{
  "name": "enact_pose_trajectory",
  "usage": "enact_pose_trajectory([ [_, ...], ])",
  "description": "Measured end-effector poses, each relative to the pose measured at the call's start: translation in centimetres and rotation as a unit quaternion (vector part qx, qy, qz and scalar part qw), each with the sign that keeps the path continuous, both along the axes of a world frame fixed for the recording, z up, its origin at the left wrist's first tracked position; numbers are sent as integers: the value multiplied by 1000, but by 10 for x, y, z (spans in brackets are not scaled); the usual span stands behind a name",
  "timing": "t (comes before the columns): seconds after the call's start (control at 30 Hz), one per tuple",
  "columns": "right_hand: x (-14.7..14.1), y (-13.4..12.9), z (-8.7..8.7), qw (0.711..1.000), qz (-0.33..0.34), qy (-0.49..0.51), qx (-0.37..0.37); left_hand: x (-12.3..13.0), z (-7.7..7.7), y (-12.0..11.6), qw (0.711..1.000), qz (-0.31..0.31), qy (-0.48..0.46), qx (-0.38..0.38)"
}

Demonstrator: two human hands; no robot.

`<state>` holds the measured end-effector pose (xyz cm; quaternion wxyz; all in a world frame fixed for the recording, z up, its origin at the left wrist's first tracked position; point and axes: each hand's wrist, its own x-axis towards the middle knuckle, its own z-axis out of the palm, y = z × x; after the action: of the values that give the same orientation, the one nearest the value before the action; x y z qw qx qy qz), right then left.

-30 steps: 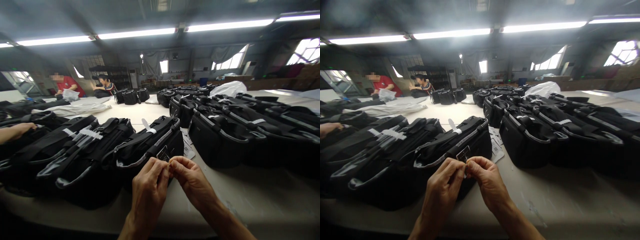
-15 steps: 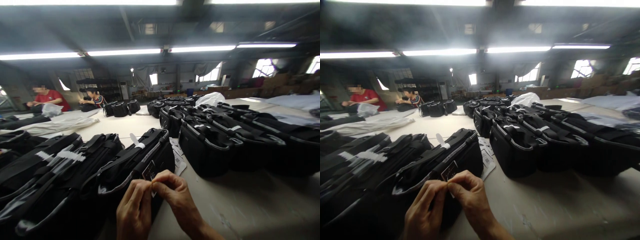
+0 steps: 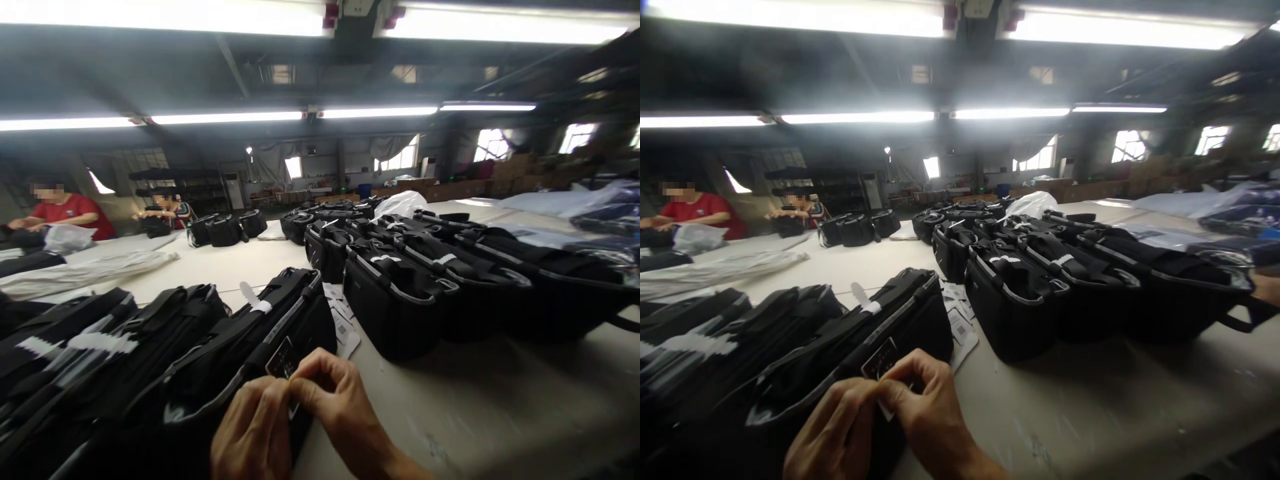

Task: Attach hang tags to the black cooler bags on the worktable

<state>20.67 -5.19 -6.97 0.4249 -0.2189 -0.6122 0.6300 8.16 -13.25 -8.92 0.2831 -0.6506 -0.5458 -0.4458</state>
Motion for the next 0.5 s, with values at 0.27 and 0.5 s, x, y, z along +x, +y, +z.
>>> enact_pose_trajectory([
  [0.27,-3,-10,-5,999,-6,11,-37,8,3,3,999,41,24,0],
  [0.5,21,21,5,989,75,-98,80,-1,-5,-7,995,35,89,0],
])
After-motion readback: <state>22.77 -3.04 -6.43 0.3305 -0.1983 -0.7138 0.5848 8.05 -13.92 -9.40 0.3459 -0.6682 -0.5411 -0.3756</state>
